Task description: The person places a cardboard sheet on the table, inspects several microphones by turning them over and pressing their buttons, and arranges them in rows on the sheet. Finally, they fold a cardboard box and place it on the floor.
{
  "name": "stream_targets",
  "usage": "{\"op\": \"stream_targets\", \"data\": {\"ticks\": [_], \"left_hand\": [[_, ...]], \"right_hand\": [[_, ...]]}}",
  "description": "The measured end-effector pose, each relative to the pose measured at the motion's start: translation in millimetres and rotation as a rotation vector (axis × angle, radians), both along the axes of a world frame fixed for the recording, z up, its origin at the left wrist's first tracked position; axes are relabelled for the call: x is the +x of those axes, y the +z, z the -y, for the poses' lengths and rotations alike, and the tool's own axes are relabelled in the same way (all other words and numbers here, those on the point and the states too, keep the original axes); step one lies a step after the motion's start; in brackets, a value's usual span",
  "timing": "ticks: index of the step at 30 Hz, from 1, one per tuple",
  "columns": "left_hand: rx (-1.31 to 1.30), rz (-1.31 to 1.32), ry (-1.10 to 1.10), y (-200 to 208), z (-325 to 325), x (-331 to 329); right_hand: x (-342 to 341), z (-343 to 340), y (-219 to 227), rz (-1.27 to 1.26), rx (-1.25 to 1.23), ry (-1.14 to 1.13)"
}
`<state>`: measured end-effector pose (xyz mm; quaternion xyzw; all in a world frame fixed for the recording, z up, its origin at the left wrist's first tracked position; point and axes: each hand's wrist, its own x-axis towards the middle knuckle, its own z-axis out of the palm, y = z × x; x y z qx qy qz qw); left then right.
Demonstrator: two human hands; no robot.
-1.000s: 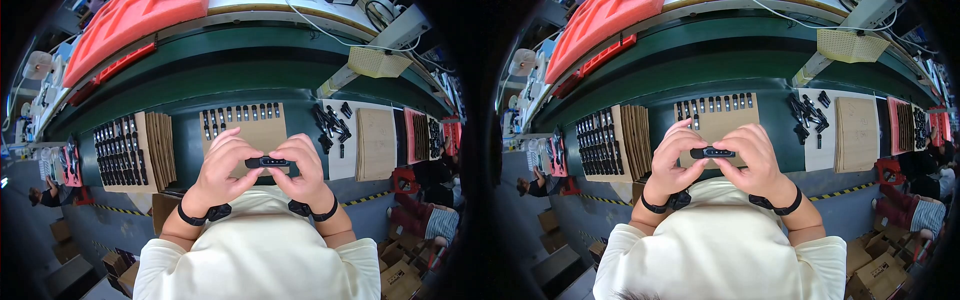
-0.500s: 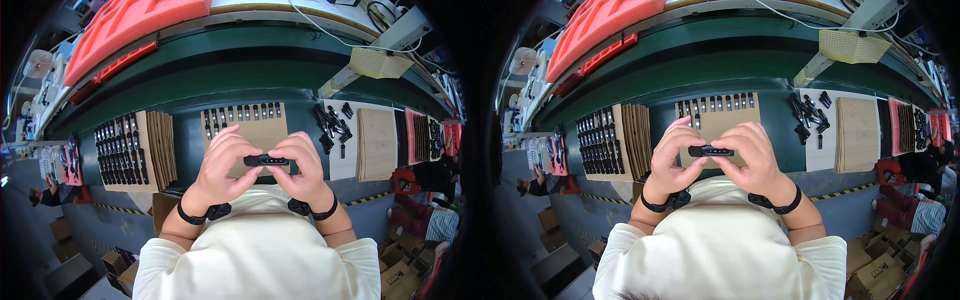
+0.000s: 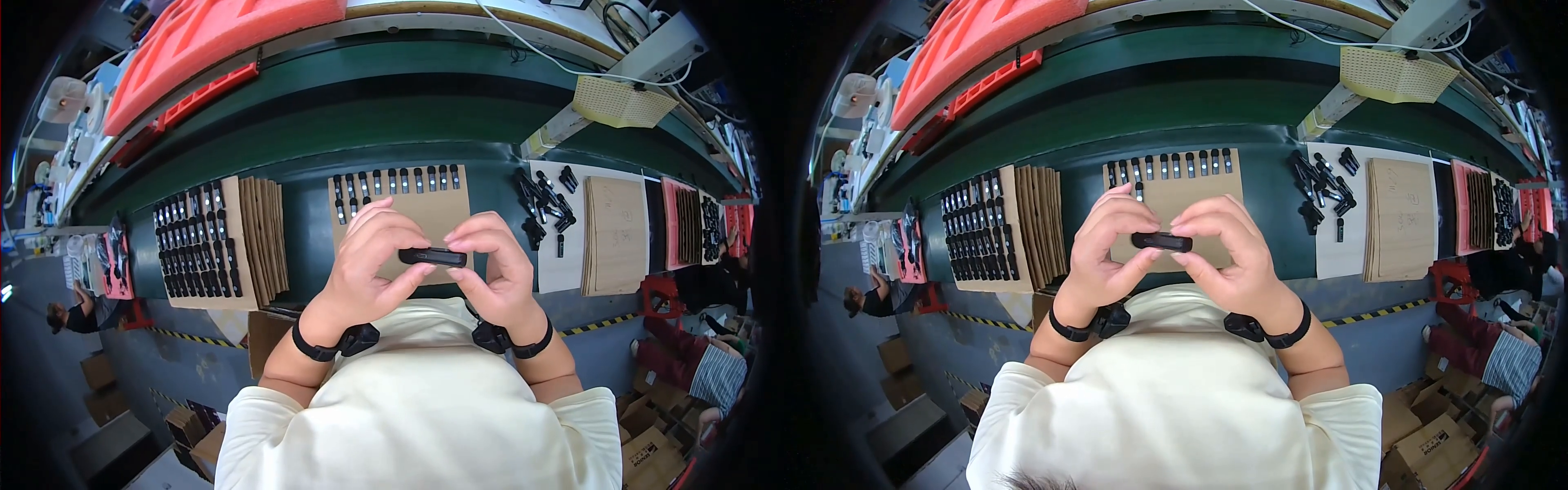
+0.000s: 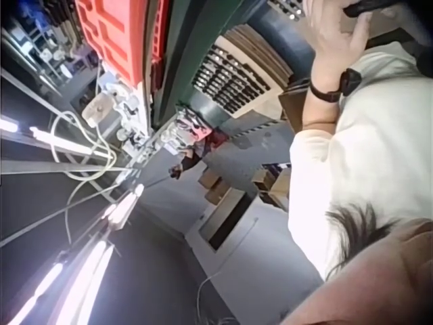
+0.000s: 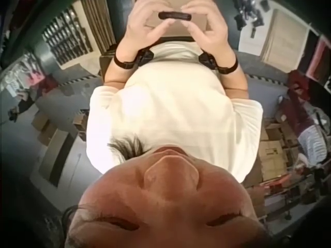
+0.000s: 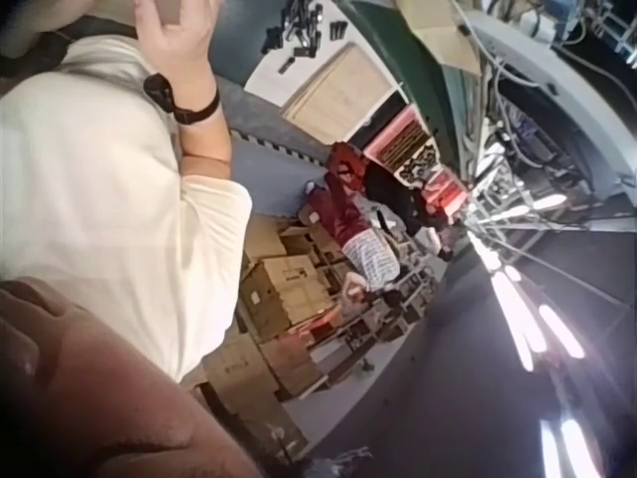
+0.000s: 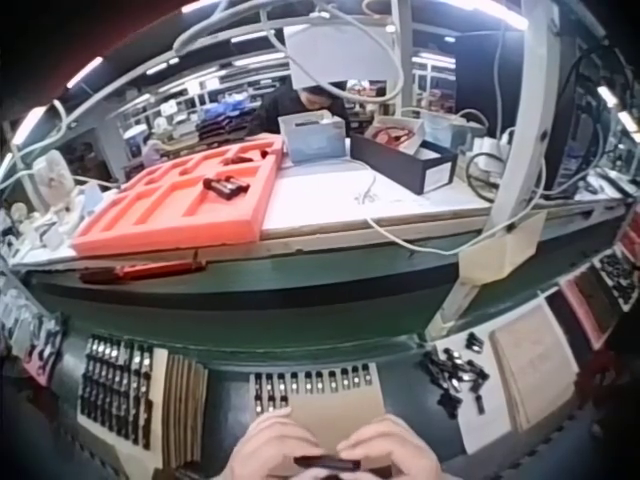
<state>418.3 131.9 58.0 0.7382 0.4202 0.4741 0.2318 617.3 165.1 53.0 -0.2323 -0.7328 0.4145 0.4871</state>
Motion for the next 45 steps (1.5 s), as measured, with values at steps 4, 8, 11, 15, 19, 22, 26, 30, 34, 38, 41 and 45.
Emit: {"op": "stream_targets", "data": {"ticks": [4,8,11,15,19,22,26,30,34,38,41,45], "left_hand": [[0.031,-0.028,0.0,-7,-2,7],[0.009,-0.019,0.021,-16,-2,3],[-0.044,-0.063,0.075,-30,-1,-4],[-0.272,-0.065,0.195,-73,7,-15],[-0.509,-0.163,0.283,-151,23,-34],[-0.595,-0.251,0.31,-204,37,-48],[-0.732,-0.338,0.329,-238,39,-54],[-0.791,-0.362,0.314,-267,37,-61],[-0.81,-0.416,0.285,-273,32,-63],[-0.857,-0.478,0.261,-272,31,-67],[-0.892,-0.503,0.244,-271,29,-66],[-0.933,-0.524,0.229,-269,29,-64]], "right_hand": [[-3,-2,8,0.079,0.167,-0.002],[-9,-4,5,0.119,0.164,-0.01],[-18,-7,-16,0.134,0.05,-0.039],[-31,-13,-76,0.254,-0.193,-0.054],[-46,-18,-161,0.414,-0.206,-0.058],[-65,-24,-200,0.47,-0.122,-0.056],[-90,-35,-239,0.512,-0.006,-0.081],[-103,-40,-276,0.586,0.109,-0.109],[-106,-33,-294,0.674,0.19,-0.094],[-111,-29,-296,0.703,0.183,-0.095],[-115,-33,-298,0.711,0.183,-0.125],[-119,-38,-299,0.717,0.152,-0.171]]}}
